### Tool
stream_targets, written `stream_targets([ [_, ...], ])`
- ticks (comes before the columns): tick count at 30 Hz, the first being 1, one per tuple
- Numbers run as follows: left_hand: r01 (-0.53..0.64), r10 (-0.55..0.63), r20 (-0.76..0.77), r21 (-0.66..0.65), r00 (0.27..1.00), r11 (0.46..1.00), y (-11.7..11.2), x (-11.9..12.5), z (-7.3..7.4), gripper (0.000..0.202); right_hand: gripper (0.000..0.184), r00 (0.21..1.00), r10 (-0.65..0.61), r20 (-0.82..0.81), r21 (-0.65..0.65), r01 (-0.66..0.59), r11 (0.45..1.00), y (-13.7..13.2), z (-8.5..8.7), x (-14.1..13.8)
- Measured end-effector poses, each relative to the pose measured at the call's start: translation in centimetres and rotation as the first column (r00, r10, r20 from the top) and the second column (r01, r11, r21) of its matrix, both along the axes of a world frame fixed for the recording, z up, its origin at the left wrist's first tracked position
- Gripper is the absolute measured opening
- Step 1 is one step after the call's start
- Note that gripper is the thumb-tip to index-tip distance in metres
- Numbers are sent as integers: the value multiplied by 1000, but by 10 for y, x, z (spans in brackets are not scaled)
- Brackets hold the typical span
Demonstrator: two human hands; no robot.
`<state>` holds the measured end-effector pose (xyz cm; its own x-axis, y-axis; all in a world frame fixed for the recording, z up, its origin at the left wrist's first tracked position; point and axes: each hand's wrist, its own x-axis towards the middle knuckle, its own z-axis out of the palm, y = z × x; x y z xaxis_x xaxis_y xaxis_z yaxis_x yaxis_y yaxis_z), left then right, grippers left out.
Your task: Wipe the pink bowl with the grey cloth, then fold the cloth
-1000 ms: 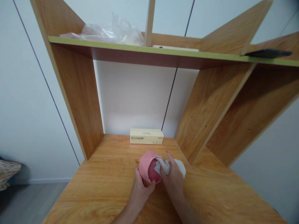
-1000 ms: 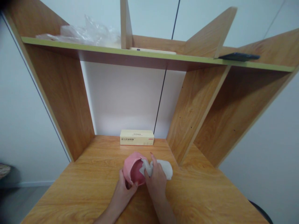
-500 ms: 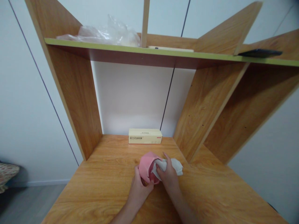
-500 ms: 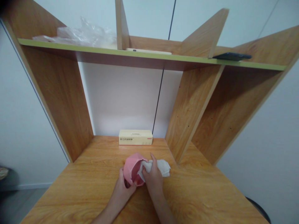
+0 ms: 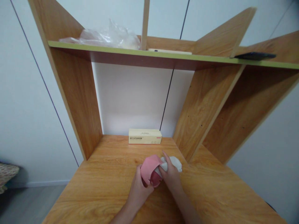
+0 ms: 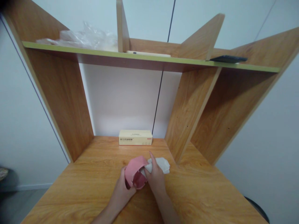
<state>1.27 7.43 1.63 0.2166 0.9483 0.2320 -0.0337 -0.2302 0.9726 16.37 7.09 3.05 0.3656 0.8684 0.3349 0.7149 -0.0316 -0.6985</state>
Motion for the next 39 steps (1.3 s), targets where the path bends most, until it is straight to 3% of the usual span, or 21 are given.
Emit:
stream_targets([
  [4,-63,63,145,-3,987,998,1,1,-2,58,52,990,-28,-140,94,42,995,-2,1,-7],
  [7,16,-14,163,-10,987,1000,0,3,-6,64,49,969,-45,-242,138,81,987,0,0,-16],
  [9,78,-71,142,-46,987,996,-1,3,-9,57,43,957,15,-288,142,28,989,1,-2,-21],
  [11,67,-58,114,-72,992,995,-2,3,-12,44,38,950,71,-305,132,-31,991,3,-5,-23],
  [13,18,-11,95,-75,995,997,-1,3,-13,37,39,963,46,-266,110,-17,994,5,-6,-23],
  [16,-1,9,88,-89,996,996,0,3,-14,35,50,992,-90,-90,58,95,994,4,-6,-19],
  [21,-14,22,99,-84,995,996,4,6,-17,40,53,970,-191,153,11,191,981,0,-1,-14],
  [27,-25,26,30,-48,999,999,5,5,-27,42,55,960,-205,191,120,185,975,-2,2,-10],
  [34,-43,40,-39,-91,998,995,7,3,-26,42,57,988,-106,111,-22,110,994,5,-10,-9],
  [39,-5,5,2,-93,1000,996,8,3,-25,43,54,981,-131,145,24,129,991,3,-10,-8],
])
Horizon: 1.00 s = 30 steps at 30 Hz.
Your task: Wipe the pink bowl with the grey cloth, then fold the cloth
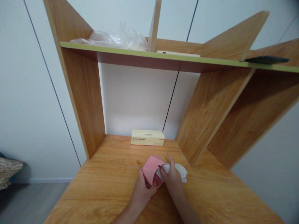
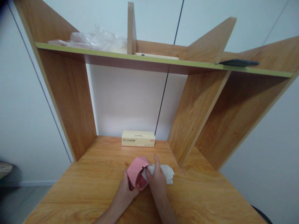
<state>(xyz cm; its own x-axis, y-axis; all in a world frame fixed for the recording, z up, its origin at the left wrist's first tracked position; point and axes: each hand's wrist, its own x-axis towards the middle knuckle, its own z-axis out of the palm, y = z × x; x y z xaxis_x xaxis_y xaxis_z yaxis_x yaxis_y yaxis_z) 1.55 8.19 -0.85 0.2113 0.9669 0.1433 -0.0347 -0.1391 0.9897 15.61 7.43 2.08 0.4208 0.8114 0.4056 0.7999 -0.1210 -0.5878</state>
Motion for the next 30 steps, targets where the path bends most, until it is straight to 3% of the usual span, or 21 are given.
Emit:
stream_targets([
  [5,24,-24,-4,14,1000,1000,-2,0,5,46,53,992,-27,123,124,11,992,-5,7,4],
  [12,59,-57,-39,46,998,997,-5,-2,12,41,60,995,13,94,164,-28,986,0,6,7],
  [17,46,-44,-46,42,998,998,-6,-4,19,41,56,996,86,-38,94,-82,992,1,2,7],
  [22,23,-27,121,35,992,999,-7,-3,25,65,54,968,70,-241,124,-41,991,-1,-3,3],
  [25,74,-83,185,55,979,996,-8,0,24,73,55,936,43,-349,164,15,986,0,-5,-6],
  [27,112,-116,194,32,974,993,-8,1,21,66,56,910,84,-406,179,-10,984,2,-6,-14],
  [30,74,-72,168,-2,983,997,-7,1,15,48,57,891,134,-435,157,-71,985,4,-5,-23],
])
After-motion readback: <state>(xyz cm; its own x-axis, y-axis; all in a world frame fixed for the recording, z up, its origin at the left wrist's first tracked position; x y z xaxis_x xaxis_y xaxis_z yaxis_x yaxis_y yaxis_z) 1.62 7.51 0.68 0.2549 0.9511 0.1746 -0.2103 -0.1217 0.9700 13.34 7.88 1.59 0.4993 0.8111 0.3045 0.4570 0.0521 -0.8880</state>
